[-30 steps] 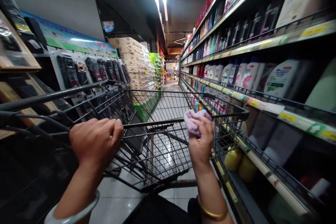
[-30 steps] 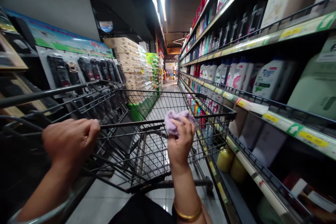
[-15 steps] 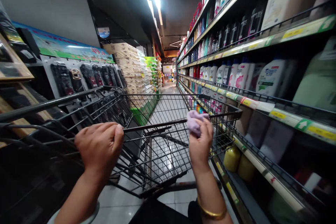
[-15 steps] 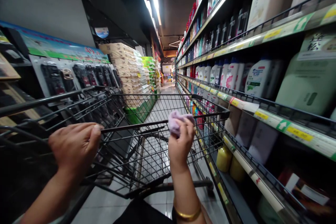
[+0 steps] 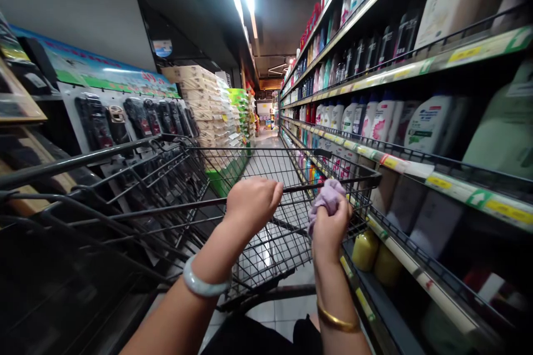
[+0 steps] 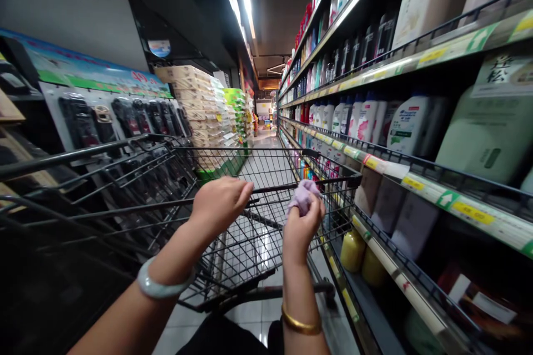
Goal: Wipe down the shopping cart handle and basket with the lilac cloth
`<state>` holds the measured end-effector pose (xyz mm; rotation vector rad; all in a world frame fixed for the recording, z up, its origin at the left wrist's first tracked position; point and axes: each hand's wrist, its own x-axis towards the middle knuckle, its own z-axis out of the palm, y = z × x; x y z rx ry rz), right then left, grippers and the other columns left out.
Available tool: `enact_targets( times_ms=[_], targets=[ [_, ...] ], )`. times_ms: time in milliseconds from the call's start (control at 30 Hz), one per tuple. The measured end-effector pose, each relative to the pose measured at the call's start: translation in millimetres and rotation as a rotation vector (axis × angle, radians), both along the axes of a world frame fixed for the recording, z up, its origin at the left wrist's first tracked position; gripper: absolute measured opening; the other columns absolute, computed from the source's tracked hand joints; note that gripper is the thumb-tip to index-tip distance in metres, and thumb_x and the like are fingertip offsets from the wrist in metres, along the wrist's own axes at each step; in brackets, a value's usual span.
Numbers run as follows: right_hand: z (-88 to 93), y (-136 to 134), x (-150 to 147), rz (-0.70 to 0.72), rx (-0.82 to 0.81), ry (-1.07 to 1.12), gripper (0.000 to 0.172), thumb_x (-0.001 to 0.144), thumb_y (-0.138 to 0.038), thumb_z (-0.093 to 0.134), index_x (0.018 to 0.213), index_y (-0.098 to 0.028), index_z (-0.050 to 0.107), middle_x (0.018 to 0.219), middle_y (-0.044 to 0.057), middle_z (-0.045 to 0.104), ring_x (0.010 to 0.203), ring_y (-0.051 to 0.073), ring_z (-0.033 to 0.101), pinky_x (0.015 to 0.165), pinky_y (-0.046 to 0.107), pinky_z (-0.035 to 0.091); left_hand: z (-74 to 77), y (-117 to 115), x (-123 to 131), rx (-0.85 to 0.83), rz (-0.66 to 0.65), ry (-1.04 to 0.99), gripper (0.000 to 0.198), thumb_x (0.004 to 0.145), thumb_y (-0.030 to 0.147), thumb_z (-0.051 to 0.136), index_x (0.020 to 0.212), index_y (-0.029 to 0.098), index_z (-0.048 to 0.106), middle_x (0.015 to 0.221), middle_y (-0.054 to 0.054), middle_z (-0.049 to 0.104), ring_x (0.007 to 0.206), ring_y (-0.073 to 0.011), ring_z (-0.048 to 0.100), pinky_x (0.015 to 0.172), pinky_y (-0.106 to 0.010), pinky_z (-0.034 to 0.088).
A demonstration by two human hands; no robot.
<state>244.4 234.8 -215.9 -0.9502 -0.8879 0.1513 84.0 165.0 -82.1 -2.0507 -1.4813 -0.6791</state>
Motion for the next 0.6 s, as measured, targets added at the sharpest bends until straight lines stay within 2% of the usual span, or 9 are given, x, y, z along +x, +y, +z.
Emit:
enact_targets(
  times_ms=[67, 167, 233, 367, 467, 600],
  targets=[
    [10.8, -12, -15, 0.017, 0.062, -0.04, 0.032, 0.086, -0.023, 0.06, 0.116, -0.02, 0.071, 0.136, 0.015, 0.06, 0.13, 0.029, 0.06, 0.115, 0.05, 0.049, -8.5, 6, 6, -0.039, 0.135, 0.064, 0.059, 0.111, 0.048, 0.04, 0.075, 0.02, 0.077, 0.076, -0.011, 0.077, 0.072, -0.0279, 0.071, 0.058, -0.037, 0.028],
    [15.2, -13, -12, 0.04, 0.151, -0.182, 0.023, 0.086, -0.023, 0.063, 0.106, -0.021, 0.075, 0.13, 0.013, 0.065, 0.131, 0.029, 0.061, 0.117, 0.051, 0.048, -17.1, 8, 7, -0.001, 0.179, 0.082, 0.064, 0.111, 0.05, 0.035, 0.073, 0.019, 0.075, 0.074, -0.012, 0.076, 0.068, -0.0278, 0.07, 0.058, -0.037, 0.019],
    [6.7, -1, 5, -0.026, 0.117, -0.128, 0.027, 0.083, -0.025, 0.063, 0.107, -0.02, 0.074, 0.13, 0.014, 0.064, 0.129, 0.03, 0.061, 0.118, 0.054, 0.047, -19.8, 8, 6, 0.04, 0.174, 0.079, 0.063, 0.111, 0.047, 0.036, 0.071, 0.019, 0.074, 0.07, -0.012, 0.075, 0.066, -0.0266, 0.068, 0.059, -0.037, 0.018],
    [-10.1, 18, 29, -0.197, -0.075, 0.087, 0.043, 0.075, -0.025, 0.058, 0.116, -0.016, 0.069, 0.129, 0.019, 0.063, 0.125, 0.033, 0.061, 0.117, 0.059, 0.046, -23.6, 8, 5, 0.135, 0.145, 0.054, 0.06, 0.11, 0.041, 0.039, 0.065, 0.02, 0.072, 0.064, -0.011, 0.072, 0.062, -0.0246, 0.066, 0.06, -0.038, 0.019],
    [-1.3, 4, 15, -0.187, 0.012, -0.062, 0.035, 0.08, -0.024, 0.061, 0.113, -0.017, 0.071, 0.133, 0.019, 0.062, 0.126, 0.032, 0.061, 0.115, 0.056, 0.049, -26.1, 5, 5, 0.207, 0.112, 0.049, 0.059, 0.11, 0.04, 0.04, 0.063, 0.02, 0.071, 0.062, -0.01, 0.071, 0.061, -0.0245, 0.065, 0.061, -0.04, 0.019],
    [15.8, -16, -2, -0.096, 0.174, -0.291, 0.02, 0.091, -0.023, 0.062, 0.106, -0.022, 0.075, 0.128, 0.013, 0.067, 0.13, 0.03, 0.061, 0.114, 0.056, 0.05, -26.2, 0, 4, 0.255, 0.102, 0.066, 0.056, 0.109, 0.04, 0.045, 0.062, 0.02, 0.069, 0.062, -0.009, 0.071, 0.06, -0.0231, 0.064, 0.062, -0.041, 0.019]
  ],
)
